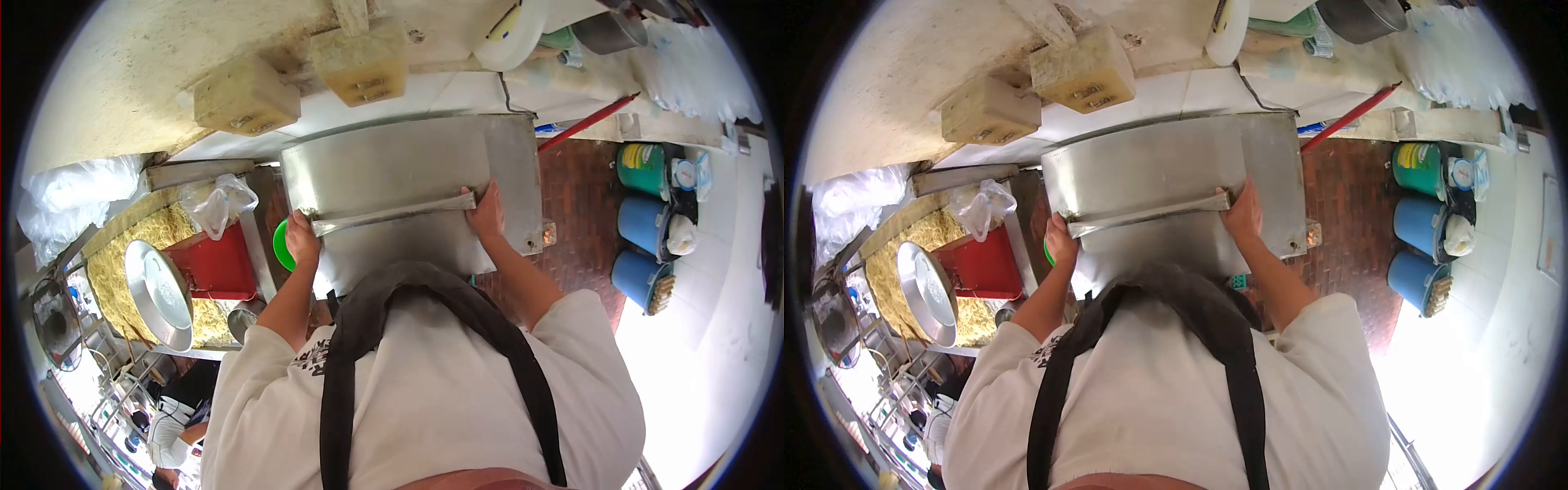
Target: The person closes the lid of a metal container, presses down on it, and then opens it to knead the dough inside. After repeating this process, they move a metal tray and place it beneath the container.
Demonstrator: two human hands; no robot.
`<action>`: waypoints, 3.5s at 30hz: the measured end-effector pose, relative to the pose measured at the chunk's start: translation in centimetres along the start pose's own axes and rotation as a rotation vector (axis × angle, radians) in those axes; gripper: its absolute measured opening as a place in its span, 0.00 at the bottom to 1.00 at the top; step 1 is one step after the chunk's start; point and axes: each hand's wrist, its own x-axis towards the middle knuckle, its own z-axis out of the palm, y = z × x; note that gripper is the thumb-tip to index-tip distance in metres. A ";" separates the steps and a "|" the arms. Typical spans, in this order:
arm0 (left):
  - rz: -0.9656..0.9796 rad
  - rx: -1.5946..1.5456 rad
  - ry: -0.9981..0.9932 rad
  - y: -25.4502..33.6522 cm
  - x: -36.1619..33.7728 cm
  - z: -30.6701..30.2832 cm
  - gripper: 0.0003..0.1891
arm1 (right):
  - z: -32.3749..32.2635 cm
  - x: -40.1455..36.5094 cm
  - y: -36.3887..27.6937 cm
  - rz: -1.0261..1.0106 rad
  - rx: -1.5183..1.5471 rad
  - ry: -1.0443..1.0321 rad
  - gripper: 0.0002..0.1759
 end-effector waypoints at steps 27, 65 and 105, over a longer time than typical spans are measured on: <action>0.052 0.021 0.010 -0.7 0.3 0.8 0.26 | -0.1 0.2 -0.2 -0.043 -0.019 0.081 0.43; 0.025 0.029 -0.043 -0.9 0.3 0.5 0.26 | 0.2 0.1 0.3 0.014 -0.046 0.042 0.49; 0.116 -0.047 -0.006 -2.0 0.3 1.1 0.29 | 0.0 0.0 0.2 0.064 -0.027 0.020 0.50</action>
